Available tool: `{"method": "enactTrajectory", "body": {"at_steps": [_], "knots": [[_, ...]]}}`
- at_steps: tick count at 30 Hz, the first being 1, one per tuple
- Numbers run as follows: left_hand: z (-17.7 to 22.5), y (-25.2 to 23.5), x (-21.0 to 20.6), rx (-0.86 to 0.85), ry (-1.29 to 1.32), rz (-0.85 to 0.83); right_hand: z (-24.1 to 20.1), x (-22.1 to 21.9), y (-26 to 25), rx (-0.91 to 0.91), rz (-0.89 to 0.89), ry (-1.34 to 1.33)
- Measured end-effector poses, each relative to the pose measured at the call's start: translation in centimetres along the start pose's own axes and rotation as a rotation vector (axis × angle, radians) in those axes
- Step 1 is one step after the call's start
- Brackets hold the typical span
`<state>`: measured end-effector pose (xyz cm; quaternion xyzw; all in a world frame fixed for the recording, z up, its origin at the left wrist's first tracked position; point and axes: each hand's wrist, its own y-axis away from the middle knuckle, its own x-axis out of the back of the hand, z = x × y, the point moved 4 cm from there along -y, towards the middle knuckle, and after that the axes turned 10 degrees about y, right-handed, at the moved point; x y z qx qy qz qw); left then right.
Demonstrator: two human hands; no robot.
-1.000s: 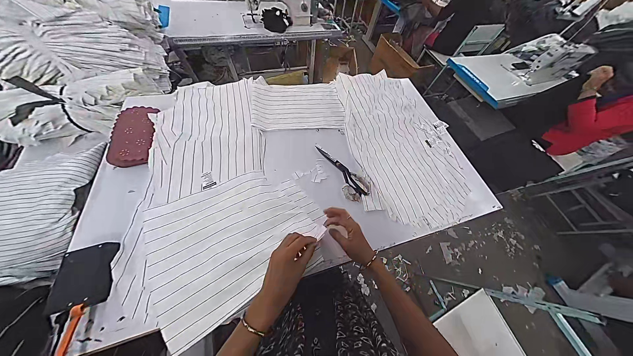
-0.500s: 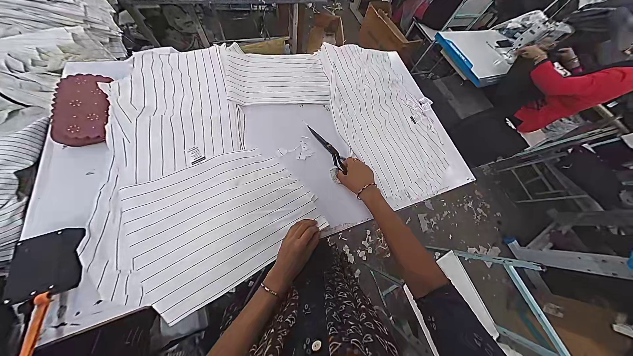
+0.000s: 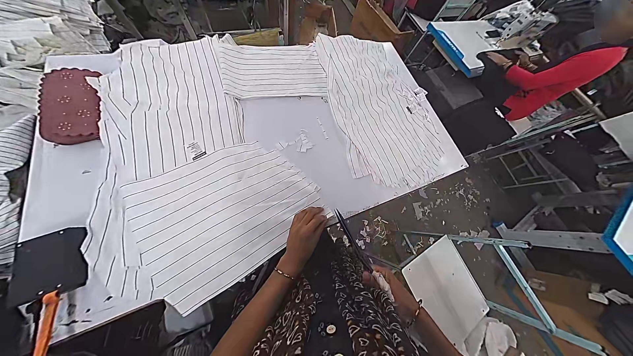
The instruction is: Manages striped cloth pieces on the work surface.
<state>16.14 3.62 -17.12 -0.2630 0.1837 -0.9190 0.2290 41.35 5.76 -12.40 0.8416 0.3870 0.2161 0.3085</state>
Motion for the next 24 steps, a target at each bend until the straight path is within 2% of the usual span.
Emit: {"method": "enactTrajectory", "body": {"at_steps": [7, 12, 19, 24], "knots": [[0.2, 0.1, 0.3, -0.028, 0.015, -0.011, -1.6, -0.7, -3.7, -0.016, -0.094, 0.226], [0.2, 0.1, 0.3, -0.037, 0.015, 0.002, -1.8, -1.2, -4.2, -0.041, -0.058, 0.330], [0.1, 0.1, 0.3, -0.055, 0.013, -0.004, -1.4, -1.2, -3.8, -0.020, 0.026, 0.306], [0.0, 0.2, 0.2, -0.045, 0.020, 0.000, -1.7, -1.5, -3.8, -0.022, 0.016, 0.240]]}}
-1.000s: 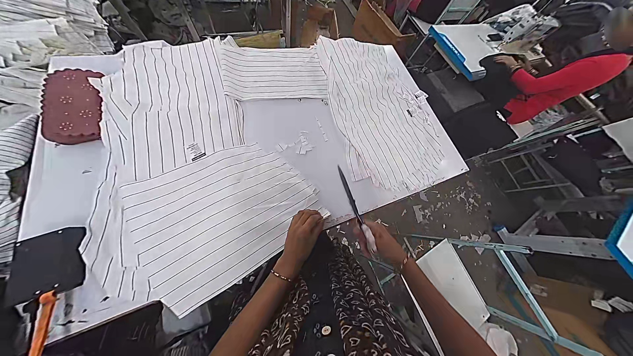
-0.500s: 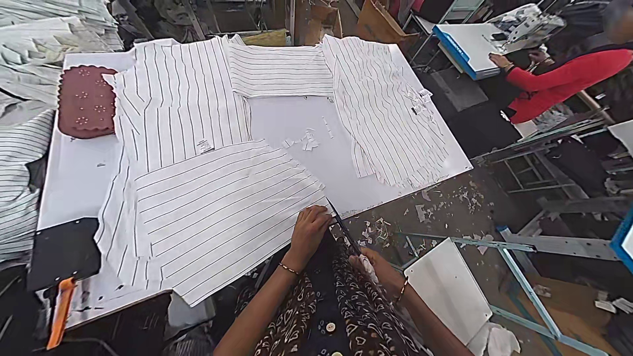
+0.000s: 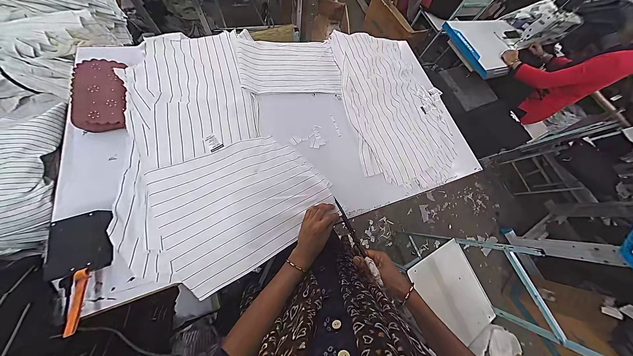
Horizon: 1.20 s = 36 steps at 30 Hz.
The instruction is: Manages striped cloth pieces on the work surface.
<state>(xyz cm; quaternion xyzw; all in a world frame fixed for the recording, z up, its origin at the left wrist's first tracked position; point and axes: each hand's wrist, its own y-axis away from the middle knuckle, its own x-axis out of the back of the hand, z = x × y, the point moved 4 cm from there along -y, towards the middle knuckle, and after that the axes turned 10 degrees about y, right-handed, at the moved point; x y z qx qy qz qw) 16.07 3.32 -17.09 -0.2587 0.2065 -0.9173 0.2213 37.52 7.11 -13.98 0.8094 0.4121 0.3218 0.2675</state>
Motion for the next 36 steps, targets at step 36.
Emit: {"method": "enactTrajectory", "body": {"at_steps": [36], "knots": [[0.5, 12.8, 23.8, 0.928, -0.257, 0.728, -10.8, -8.1, -10.2, 0.946, 0.490, 0.944]]}}
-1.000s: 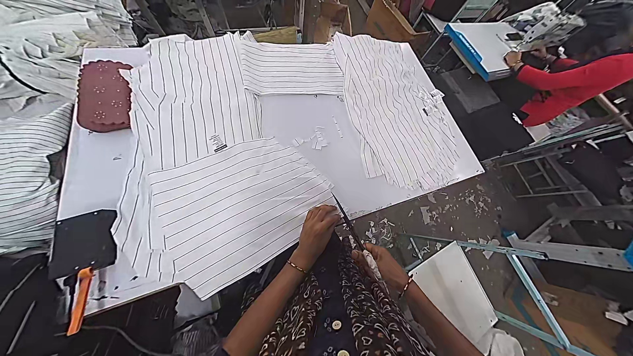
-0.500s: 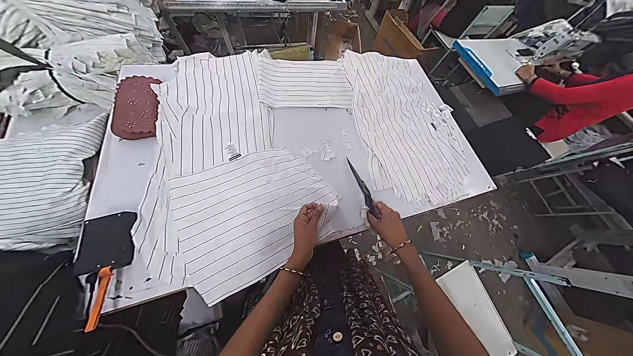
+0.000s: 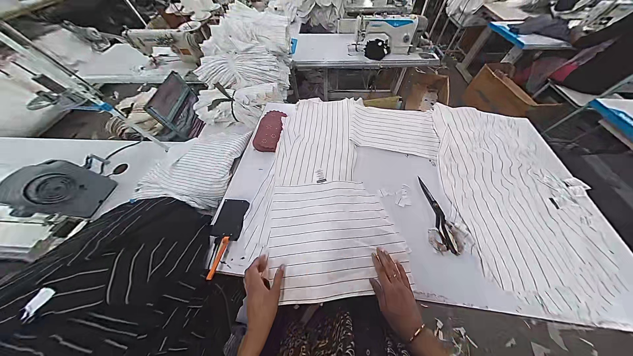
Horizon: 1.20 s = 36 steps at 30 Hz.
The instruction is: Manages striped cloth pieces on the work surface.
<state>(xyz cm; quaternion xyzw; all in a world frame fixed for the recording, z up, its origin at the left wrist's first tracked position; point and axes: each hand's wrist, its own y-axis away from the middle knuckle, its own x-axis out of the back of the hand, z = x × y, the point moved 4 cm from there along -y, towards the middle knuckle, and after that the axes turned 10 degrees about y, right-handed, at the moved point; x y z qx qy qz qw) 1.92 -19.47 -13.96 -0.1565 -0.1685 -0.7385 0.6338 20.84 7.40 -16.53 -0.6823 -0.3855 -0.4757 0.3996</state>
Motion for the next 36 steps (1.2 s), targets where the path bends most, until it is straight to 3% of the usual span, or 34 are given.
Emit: {"method": "enactTrajectory", "body": {"at_steps": [3, 6, 9, 12, 16, 20, 22, 26, 29, 32, 35, 36], "knots": [[-2.2, 1.6, 0.4, 0.168, 0.086, -0.022, -1.4, 1.3, -0.1, 0.025, 0.042, -0.169], [-0.9, 1.9, 0.6, 0.292, 0.199, -0.021, -4.4, 3.2, 0.2, 0.215, -0.033, -0.401], [6.5, 1.9, 0.2, 0.464, 0.626, -0.108, -7.1, 3.5, -0.1, 0.354, -0.218, -0.490], [16.4, 1.5, -0.9, 0.443, 1.083, -0.319, -5.8, 4.4, -2.0, 0.193, -0.295, -0.508], [22.9, -3.4, -3.9, 0.195, 1.149, -0.445, 0.1, 10.1, -7.5, -0.076, -0.031, -0.661], [26.1, -12.7, -11.8, 0.259, 1.203, -0.439, 6.3, 15.9, -16.2, -0.276, -0.067, -0.502], [29.2, -16.7, -14.7, 0.249, 1.293, -0.466, 8.3, 18.0, -20.7, -0.262, 0.160, -0.414], [34.9, -22.4, -17.3, -0.001, 1.426, -0.664, 11.0, 22.0, -27.1, -0.159, 0.701, -0.182], [34.6, -26.9, -20.9, -0.112, 1.290, -0.759, 14.5, 21.0, -30.0, -0.162, 0.795, -0.026], [29.3, -31.1, -26.9, 0.013, 0.948, -0.669, 19.6, 14.9, -32.0, -0.236, 0.597, 0.081], [21.8, -32.5, -31.9, 0.162, 0.526, -0.529, 23.6, 7.4, -32.0, -0.383, -0.112, 0.039], [20.0, -32.1, -32.6, 0.124, 0.390, -0.505, 24.0, 5.7, -31.3, -0.397, -0.235, 0.021]]}}
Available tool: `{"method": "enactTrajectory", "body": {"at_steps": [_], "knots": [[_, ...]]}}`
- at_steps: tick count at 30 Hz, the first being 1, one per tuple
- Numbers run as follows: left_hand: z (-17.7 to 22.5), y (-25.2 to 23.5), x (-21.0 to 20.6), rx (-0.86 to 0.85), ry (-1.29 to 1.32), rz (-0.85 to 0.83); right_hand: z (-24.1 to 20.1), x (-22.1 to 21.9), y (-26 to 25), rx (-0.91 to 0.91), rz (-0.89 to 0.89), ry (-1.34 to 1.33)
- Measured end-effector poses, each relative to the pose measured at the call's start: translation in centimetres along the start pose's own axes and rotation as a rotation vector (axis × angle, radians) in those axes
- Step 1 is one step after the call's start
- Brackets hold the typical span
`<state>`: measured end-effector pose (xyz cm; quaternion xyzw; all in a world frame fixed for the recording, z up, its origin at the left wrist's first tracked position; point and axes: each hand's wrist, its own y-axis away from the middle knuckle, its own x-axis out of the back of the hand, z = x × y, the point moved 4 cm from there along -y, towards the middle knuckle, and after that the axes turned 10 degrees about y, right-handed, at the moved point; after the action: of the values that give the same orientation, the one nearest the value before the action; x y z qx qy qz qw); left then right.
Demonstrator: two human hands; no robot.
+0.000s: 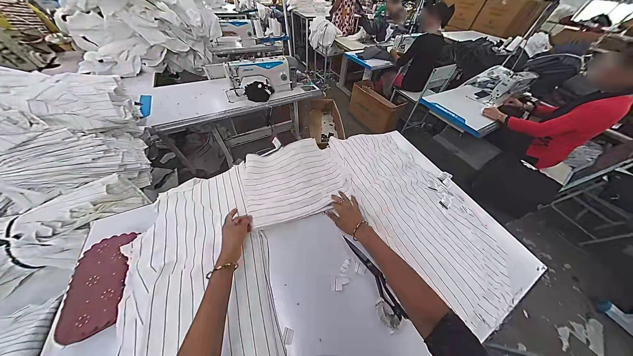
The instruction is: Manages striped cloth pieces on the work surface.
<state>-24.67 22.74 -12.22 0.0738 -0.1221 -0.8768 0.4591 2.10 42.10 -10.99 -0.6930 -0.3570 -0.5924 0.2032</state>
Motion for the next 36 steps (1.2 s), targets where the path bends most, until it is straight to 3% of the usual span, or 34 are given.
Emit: {"method": "enactTrajectory", "body": {"at_steps": [1, 3, 6, 10, 12, 14, 16, 17, 19, 21, 24, 27, 31, 36], "knots": [[-0.9, 0.5, 0.0, -0.063, -0.125, -0.001, 0.0, -1.2, 0.6, 0.006, -0.001, -0.013], [-1.6, 3.1, -0.8, -0.302, -0.352, -0.042, -1.0, -2.3, 3.5, 0.030, 0.165, -0.100], [-3.6, 10.5, -3.3, -0.623, -0.648, -0.173, -4.7, -4.7, 10.8, 0.144, 0.346, -0.231], [-10.1, 20.0, -6.9, -0.685, -0.752, -0.477, -7.0, -7.4, 21.3, 0.245, 0.365, -0.338], [-12.4, 24.0, -8.1, -0.748, -0.814, -0.568, -4.8, -6.7, 25.1, 0.109, 0.470, -0.352], [-14.0, 28.7, -9.1, -0.779, -0.849, -0.733, -1.0, -4.9, 28.2, -0.142, 0.562, -0.281], [-15.2, 34.4, -9.6, -0.716, -0.788, -1.010, 3.5, -3.4, 30.6, -0.360, 0.572, -0.198], [-15.2, 37.2, -9.6, -0.586, -0.694, -1.195, 5.5, -3.1, 31.4, -0.421, 0.563, -0.170], [-14.6, 41.4, -9.6, -0.186, -0.405, -1.513, 8.5, -3.1, 32.1, -0.467, 0.475, -0.148], [-14.5, 43.4, -9.6, 0.135, -0.239, -1.662, 9.5, -3.2, 31.8, -0.506, 0.287, -0.128], [-14.0, 44.0, -8.9, 0.142, -0.289, -1.545, 10.3, -2.8, 31.1, -0.599, 0.165, -0.083], [-13.2, 43.0, -7.5, -0.015, -0.300, -1.326, 10.8, 0.1, 31.3, -0.644, 0.228, -0.119], [-12.9, 42.3, -6.5, -0.021, -0.135, -1.106, 11.3, 4.2, 32.4, -0.612, 0.370, -0.274], [-11.6, 42.7, -8.3, -0.053, -0.055, -1.084, 12.3, 2.7, 31.7, -0.592, 0.027, -0.287]]}}
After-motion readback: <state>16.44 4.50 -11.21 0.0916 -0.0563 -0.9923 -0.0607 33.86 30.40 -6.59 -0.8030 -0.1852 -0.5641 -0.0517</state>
